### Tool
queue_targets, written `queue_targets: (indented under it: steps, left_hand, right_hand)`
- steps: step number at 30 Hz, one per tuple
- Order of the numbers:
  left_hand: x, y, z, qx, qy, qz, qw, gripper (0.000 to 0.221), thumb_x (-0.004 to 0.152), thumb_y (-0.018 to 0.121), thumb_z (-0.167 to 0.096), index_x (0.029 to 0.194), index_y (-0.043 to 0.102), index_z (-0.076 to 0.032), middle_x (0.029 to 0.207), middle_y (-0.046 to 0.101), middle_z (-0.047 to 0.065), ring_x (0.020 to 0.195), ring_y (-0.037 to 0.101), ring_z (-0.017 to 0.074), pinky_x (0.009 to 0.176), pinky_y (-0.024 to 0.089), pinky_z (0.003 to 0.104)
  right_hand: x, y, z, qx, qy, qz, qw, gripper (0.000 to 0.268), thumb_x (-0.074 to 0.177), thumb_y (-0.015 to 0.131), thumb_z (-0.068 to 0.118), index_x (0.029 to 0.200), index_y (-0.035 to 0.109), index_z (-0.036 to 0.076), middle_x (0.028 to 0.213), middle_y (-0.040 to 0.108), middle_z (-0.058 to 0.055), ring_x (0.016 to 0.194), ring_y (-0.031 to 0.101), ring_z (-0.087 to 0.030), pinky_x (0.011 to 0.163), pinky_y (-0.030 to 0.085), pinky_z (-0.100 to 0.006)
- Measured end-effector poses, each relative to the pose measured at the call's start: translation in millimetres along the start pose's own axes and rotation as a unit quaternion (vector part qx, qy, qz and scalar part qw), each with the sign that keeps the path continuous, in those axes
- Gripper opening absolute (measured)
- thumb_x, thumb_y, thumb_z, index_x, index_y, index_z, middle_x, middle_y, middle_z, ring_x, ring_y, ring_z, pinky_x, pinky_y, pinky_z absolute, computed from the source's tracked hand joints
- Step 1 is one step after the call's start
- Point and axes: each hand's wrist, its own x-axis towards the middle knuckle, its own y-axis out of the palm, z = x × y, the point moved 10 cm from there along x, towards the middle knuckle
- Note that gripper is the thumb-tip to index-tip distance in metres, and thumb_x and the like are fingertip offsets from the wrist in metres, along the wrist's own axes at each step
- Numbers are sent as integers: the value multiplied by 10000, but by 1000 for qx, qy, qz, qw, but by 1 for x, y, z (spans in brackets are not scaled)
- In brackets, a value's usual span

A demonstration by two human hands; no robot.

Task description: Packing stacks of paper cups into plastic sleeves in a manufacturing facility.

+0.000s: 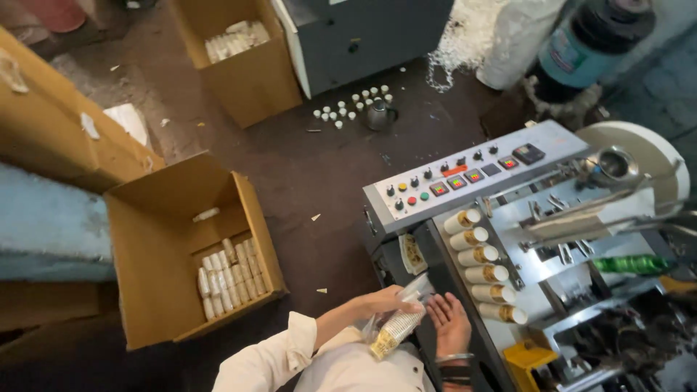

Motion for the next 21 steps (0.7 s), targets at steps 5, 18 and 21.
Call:
queue_targets:
  steps: [5, 18, 21]
  left_hand:
    - [-23, -26, -5, -49, 78, -7, 996, 435, 902, 763, -350, 1208, 679, -53, 1059, 727, 47, 903, 698, 133, 809, 583, 313]
    - [-230, -193, -5, 290, 0, -451, 844, 652, 787, 797, -548, 1117, 633, -10, 907, 729, 144, 772, 749, 297, 611, 612, 420]
    - [-144, -81, -35, 50, 55, -212, 974, 549, 871, 746, -443, 1181, 635, -4, 1034, 744, 112, 747, 770, 211, 524, 584, 307]
  right_hand:
    - [-18, 65, 13, -420, -347, 40, 838, 410, 1055, 522, 317, 1259, 645, -17, 1190, 707, -163, 1095, 667, -235, 972, 508, -345]
    - [-11, 45, -15, -299, -83, 99, 945, 452, 1027, 610, 233, 1387, 546, -32, 1144, 724, -155, 1062, 704, -237, 981, 561, -377]
    - [-28, 81, -3, -295, -96, 128, 942, 469, 966, 628, 201, 1385, 516, 23, 1183, 704, -71, 1067, 689, -180, 908, 561, -339]
